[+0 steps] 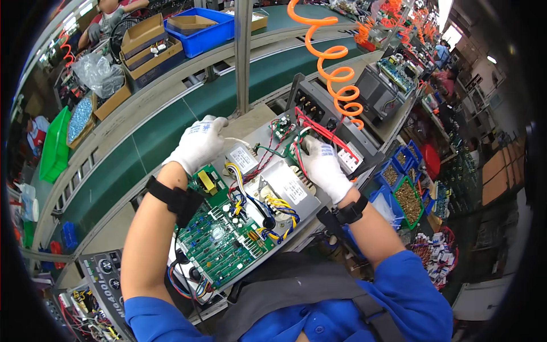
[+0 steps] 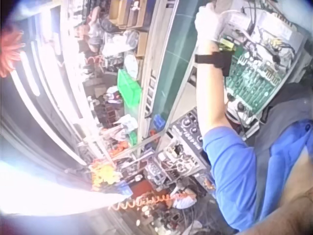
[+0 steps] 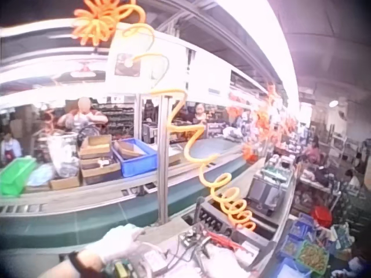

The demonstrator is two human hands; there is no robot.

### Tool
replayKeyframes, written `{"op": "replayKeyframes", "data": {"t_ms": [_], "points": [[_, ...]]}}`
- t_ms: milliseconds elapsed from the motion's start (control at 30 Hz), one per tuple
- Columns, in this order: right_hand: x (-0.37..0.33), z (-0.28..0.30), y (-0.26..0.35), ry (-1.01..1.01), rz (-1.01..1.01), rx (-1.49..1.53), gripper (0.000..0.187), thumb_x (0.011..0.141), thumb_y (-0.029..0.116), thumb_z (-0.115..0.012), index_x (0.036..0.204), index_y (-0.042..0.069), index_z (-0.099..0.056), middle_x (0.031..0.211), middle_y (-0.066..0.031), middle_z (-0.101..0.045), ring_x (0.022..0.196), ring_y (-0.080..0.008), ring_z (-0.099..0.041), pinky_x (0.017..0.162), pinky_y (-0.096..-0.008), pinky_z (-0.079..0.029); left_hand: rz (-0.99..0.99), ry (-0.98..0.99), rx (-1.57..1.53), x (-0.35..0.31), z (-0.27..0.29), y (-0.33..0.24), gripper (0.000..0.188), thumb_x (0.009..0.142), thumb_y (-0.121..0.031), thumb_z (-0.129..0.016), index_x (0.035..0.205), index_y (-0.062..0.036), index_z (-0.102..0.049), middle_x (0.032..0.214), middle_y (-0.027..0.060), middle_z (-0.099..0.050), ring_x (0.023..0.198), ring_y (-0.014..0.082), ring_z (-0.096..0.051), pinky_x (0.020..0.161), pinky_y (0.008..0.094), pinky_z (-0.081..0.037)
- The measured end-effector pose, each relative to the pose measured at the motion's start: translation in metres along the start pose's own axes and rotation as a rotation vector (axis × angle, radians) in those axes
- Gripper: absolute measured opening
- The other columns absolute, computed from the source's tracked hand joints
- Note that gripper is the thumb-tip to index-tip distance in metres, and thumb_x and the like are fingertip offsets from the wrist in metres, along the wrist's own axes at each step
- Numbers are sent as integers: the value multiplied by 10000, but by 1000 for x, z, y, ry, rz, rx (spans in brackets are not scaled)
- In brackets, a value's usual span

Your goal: Connecting wires and assembling components within an electronic inverter or welding machine unit on a factory production line.

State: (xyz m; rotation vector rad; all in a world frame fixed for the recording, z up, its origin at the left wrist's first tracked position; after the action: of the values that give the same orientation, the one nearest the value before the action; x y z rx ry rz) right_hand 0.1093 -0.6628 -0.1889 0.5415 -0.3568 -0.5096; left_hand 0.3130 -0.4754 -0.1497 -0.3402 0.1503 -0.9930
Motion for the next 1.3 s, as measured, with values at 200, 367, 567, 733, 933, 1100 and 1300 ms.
{"op": "replayKeyframes", "data": {"t_ms": [200, 367, 567, 733, 933, 1100, 1300], "points": [[-21, -11, -36, -79, -161, 214, 159, 921, 165, -635, 930, 6, -623, 780, -178, -657, 724, -303, -670, 687, -403, -516, 65, 318, 243, 8, -29, 36, 397, 882, -188, -576, 1268, -121, -641, 1398, 205, -541, 1255, 384, -556, 1021, 453, -468], [-18, -15, -30, -127, -167, 415, 125, 939, 112, -638, 968, -6, -607, 840, -109, -676, 741, -141, -605, 712, -315, -496, 154, 162, 142, 30, -11, 57, 234, 903, -200, -587, 1089, -110, -697, 1240, 157, -641, 1110, 363, -635, 938, 466, -503], [-8, -17, -16, -77, -91, 313, 168, 941, 124, -680, 989, -19, -605, 834, -81, -681, 748, -111, -592, 720, -296, -497, -35, -347, 221, 28, 29, 31, 226, 927, -225, -605, 1109, -136, -705, 1109, 152, -644, 990, 341, -671, 850, 428, -534], [-9, -13, -18, -76, -111, 77, 178, 936, 158, -692, 944, -1, -612, 797, -86, -669, 690, -142, -598, 677, -306, -502, 93, -220, -2, 26, 29, 27, 267, 926, -276, -616, 1136, -139, -706, 1089, 178, -694, 933, 341, -683, 837, 410, -540], [-11, -12, -11, -97, -73, 171, 177, 942, 166, -689, 969, 6, -617, 812, -92, -673, 704, -142, -614, 682, -293, -507, 29, -123, -739, 32, 17, 28, 346, 951, -222, -639, 1238, -27, -641, 1122, 95, -693, 973, 183, -669, 869, 300, -531], [-14, -10, -10, -86, -70, 192, 190, 941, 175, -688, 984, 1, -628, 855, -127, -700, 757, -167, -660, 709, -313, -520, -59, 29, -1386, 38, -3, -14, 379, 973, -208, -678, 1266, 21, -605, 1113, 24, -640, 1031, 94, -605, 933, 258, -495], [-13, -18, -23, -50, -69, 98, 228, 926, 246, -691, 943, 30, -617, 858, -189, -694, 771, -357, -693, 680, -388, -531, -69, -22, -1162, 42, -3, -45, 257, 988, -67, -574, 1225, 26, -607, 1122, 23, -635, 1033, 59, -562, 934, 228, -447]]}}
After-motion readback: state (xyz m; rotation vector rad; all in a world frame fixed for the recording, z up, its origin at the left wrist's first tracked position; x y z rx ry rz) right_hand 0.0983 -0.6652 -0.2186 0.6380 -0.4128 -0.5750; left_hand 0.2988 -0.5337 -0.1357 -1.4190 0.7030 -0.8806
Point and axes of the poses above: each hand's wrist, its own x-axis towards the middle knuckle, its own z-axis out of the back of the hand, y = z × x, the point moved 6 cm from there along x, towards the middle knuckle
